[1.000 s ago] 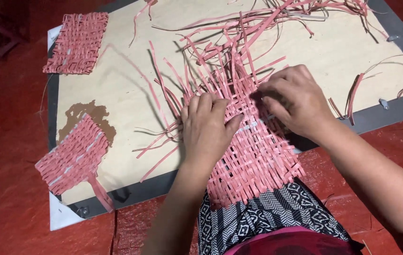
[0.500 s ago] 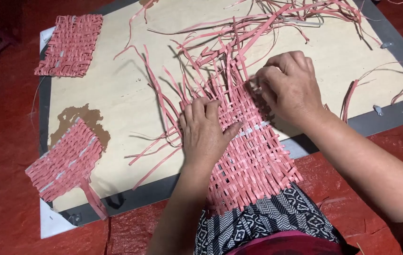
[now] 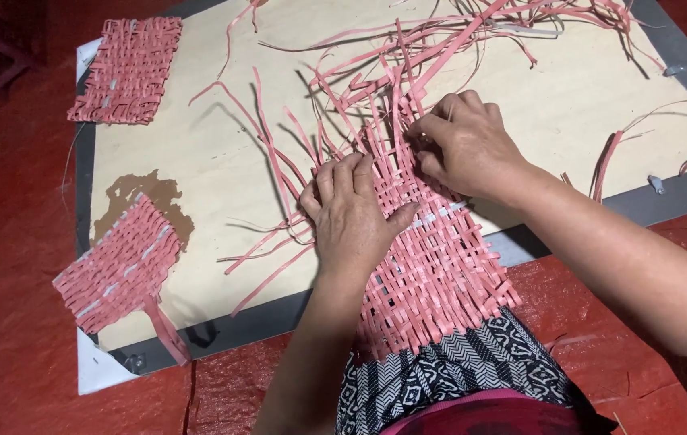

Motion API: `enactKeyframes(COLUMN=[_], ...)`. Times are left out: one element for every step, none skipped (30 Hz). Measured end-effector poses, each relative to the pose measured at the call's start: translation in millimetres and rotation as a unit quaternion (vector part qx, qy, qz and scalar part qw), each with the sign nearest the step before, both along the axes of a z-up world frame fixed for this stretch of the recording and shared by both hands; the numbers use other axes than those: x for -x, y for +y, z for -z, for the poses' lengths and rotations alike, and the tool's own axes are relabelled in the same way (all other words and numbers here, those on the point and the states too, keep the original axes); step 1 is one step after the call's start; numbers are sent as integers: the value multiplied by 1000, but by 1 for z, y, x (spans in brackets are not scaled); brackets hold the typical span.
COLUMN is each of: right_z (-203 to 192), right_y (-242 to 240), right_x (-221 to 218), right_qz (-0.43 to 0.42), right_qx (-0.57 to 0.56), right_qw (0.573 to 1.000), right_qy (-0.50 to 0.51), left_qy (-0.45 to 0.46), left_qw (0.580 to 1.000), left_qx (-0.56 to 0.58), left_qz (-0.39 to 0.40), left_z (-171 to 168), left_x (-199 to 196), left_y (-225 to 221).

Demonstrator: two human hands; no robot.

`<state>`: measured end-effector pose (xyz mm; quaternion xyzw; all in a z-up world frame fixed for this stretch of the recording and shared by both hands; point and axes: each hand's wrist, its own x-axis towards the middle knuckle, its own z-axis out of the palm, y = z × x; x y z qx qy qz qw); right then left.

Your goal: Weaving pink plastic strips together on a flat surface to create a mat or fan.

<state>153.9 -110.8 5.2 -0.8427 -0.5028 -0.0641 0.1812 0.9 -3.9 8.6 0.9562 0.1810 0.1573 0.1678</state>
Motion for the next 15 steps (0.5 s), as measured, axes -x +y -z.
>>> enactKeyframes(right_z=[5,7,10,12,13,13,14,13,13,13,11,10,8,7,7], right_y=[1,2,3,4,5,7,9,10,12,13,12,11,10,8,6], right_x=[-1,-3,-5,-8,-9,-11,-13,-13,-13,-12,-11,-9,-8,-9,-10], right_qz=[13,13,19,24,24,33,41,41,37,34,34,33,32,32,31], right_qx=[2,2,11,19,19,29,39,39,47,55,55,48,42,42,34], right_qw=[1000,1000,1000,1000,1000,999,998,998,998,997,997,997,997,997,996], right_qy=[-18,-17,-10,-3,-3,11,24,24,34,44,44,54,64,63,76], left_qy=[-2,-1,2,6,6,13,19,19,11,3,4,6,7,6,18], left_qw=[1000,1000,1000,1000,1000,1000,1000,1000,1000,1000,1000,1000,1000,1000,1000], left_qx=[-1,-1,3,8,8,14,20,20,23,25,25,19,14,13,12], left_qz=[-13,-12,-8,-3,-3,-1,1,1,4,7,7,3,-1,-1,-2], left_z=[-1,-2,-3,-3,-2,-1,0,0,0,0,1,2,3,0,-2], left_x=[0,1,1,1,1,0,-1,-1,-1,0,-1,-1,-1,-2,-2], left_y=[-1,-1,-1,0,1,2,3,3,3,3,3,3,3,2,1])
